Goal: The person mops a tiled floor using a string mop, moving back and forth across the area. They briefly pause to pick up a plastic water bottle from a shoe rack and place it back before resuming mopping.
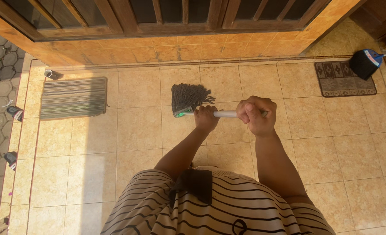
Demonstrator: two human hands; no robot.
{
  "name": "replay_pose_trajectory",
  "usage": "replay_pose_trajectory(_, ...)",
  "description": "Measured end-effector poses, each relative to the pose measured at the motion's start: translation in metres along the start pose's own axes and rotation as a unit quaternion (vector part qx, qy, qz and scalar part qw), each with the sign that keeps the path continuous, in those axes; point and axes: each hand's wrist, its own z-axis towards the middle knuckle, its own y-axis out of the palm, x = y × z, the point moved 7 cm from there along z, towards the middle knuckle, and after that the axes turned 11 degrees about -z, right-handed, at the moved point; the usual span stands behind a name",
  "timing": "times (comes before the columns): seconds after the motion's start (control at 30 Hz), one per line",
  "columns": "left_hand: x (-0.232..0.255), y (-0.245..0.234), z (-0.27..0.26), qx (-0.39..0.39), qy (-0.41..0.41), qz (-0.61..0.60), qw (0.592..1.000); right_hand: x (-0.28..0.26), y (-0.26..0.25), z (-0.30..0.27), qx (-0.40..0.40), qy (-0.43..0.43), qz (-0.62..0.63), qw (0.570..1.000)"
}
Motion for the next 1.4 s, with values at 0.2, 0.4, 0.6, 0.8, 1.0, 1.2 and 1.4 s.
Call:
replay_pose_trajectory(0.2, -0.043, -0.004, 0.011, -0.004, 0.036, -0.011, 0.999, -0.002, 0.052, -0.002, 0.013, -0.031, 0.028, 0.999)
replay_pose_trajectory(0.4, -0.11, -0.022, 0.043, -0.043, -0.014, -0.008, 0.999, 0.042, 0.122, -0.018, -0.047, -0.047, -0.108, 0.992)
replay_pose_trajectory(0.6, -0.147, -0.041, 0.053, -0.067, -0.038, -0.022, 0.997, 0.065, 0.162, -0.018, -0.131, -0.061, -0.151, 0.978)
replay_pose_trajectory(0.8, -0.107, -0.059, 0.017, -0.004, 0.035, 0.016, 0.999, 0.018, 0.127, 0.022, -0.108, -0.05, -0.069, 0.991)
replay_pose_trajectory(1.0, -0.127, -0.059, 0.032, 0.021, 0.04, 0.007, 0.999, 0.03, 0.143, 0.023, -0.057, -0.003, -0.025, 0.998)
replay_pose_trajectory(1.2, -0.189, -0.059, 0.059, -0.031, -0.037, -0.035, 0.998, 0.082, 0.192, -0.002, -0.132, 0.013, -0.137, 0.982)
replay_pose_trajectory(1.4, -0.198, -0.072, 0.056, -0.025, -0.045, -0.014, 0.999, 0.087, 0.209, -0.002, -0.154, 0.02, -0.121, 0.98)
